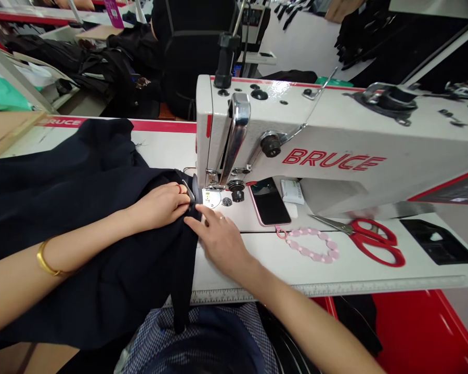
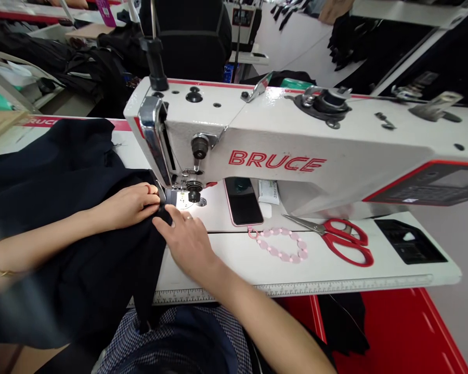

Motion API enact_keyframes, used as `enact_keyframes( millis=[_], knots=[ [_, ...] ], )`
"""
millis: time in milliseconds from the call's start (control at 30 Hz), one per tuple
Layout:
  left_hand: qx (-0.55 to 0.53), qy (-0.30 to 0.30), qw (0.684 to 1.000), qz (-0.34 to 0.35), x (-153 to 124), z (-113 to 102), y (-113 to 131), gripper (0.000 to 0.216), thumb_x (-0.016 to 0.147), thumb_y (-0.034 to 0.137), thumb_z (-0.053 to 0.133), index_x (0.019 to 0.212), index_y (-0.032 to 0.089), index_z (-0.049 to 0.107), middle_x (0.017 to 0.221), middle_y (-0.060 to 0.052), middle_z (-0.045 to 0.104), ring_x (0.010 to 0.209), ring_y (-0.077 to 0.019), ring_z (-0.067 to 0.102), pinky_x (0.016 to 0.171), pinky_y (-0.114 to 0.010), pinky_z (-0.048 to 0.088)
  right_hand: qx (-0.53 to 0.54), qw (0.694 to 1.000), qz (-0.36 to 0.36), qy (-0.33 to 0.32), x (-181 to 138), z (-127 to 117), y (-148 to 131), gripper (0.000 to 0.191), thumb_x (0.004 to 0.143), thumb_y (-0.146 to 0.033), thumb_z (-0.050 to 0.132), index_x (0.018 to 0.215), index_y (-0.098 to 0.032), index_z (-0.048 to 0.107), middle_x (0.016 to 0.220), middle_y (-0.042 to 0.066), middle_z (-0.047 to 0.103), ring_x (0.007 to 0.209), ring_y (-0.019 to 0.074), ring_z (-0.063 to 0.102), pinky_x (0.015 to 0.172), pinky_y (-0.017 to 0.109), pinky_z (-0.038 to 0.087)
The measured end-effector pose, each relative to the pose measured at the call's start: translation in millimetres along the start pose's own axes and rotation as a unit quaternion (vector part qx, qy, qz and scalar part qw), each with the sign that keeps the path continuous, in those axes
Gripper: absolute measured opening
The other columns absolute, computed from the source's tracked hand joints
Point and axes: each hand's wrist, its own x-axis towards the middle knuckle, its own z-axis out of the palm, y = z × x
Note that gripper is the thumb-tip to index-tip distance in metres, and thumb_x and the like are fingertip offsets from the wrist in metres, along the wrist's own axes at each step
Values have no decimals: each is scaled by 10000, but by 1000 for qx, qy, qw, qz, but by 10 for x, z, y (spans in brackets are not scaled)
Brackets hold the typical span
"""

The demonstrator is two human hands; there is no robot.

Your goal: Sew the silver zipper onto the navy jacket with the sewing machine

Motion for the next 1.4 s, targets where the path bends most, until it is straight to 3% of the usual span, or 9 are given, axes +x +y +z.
enact_keyframes(
  millis=[167,467,733,867,933,1000,1167,1267,1400],
  knots=[
    [-31,-6,999,-25,7,6,-9,287,838,237,359,630,160,542,782,-43,539,741,-151,502,698,-276,405,-77,983,-168,-10,268,34,338,259,890,-88,314,919,-179,555,1030,51,566,766,151,509,572,271,341],
    [-18,-23,998,-51,-62,67,-7,229,813,246,386,653,164,528,994,-65,535,829,-185,515,764,-332,433,-73,991,-90,64,173,140,399,150,761,-72,387,712,-152,504,548,-2,505,509,124,419,571,276,253],
    [65,51,989,-126,63,108,-55,239,820,201,351,714,163,561,830,-70,573,776,-202,546,624,-288,438,-49,977,-132,162,148,135,186,209,804,-64,355,822,-167,536,599,-9,525,538,135,448,564,284,288],
    [-23,131,978,-163,215,56,-215,280,838,258,346,726,163,584,798,-54,610,774,-193,562,693,-286,431,157,981,20,108,119,157,86,218,839,-111,348,1006,-140,485,875,60,584,699,144,535,603,275,381],
    [-97,140,971,-169,256,8,-282,296,832,311,370,708,164,595,746,-30,618,723,-171,561,699,-267,426,338,922,170,88,117,154,47,282,853,-184,367,1127,-136,409,1015,100,549,837,156,549,675,284,436],
    [-171,142,957,-187,271,-27,-326,322,822,368,393,704,158,608,700,-13,619,674,-149,554,675,-239,423,508,812,282,53,133,139,-5,346,851,-255,391,1185,-168,365,1008,77,535,842,148,545,653,273,463],
    [-226,145,940,-209,220,-51,-333,350,830,414,403,799,150,631,725,-14,641,668,-150,568,625,-228,421,732,572,357,-104,224,63,-189,245,845,-386,420,874,-167,526,620,-40,455,488,65,411,431,176,338],
    [-62,200,962,-173,115,-93,-228,310,856,332,377,930,158,623,840,-51,653,748,-181,583,661,-266,428,741,545,377,-113,258,39,-281,213,816,-333,465,699,-157,488,551,-50,430,460,56,390,422,170,316],
    [104,161,977,90,6,-162,-49,296,859,207,363,1053,195,587,942,-69,643,763,-177,572,667,-279,427,694,593,402,-74,258,64,-340,174,765,-287,517,667,-182,420,503,-78,379,408,51,334,363,164,258]
  ],
)
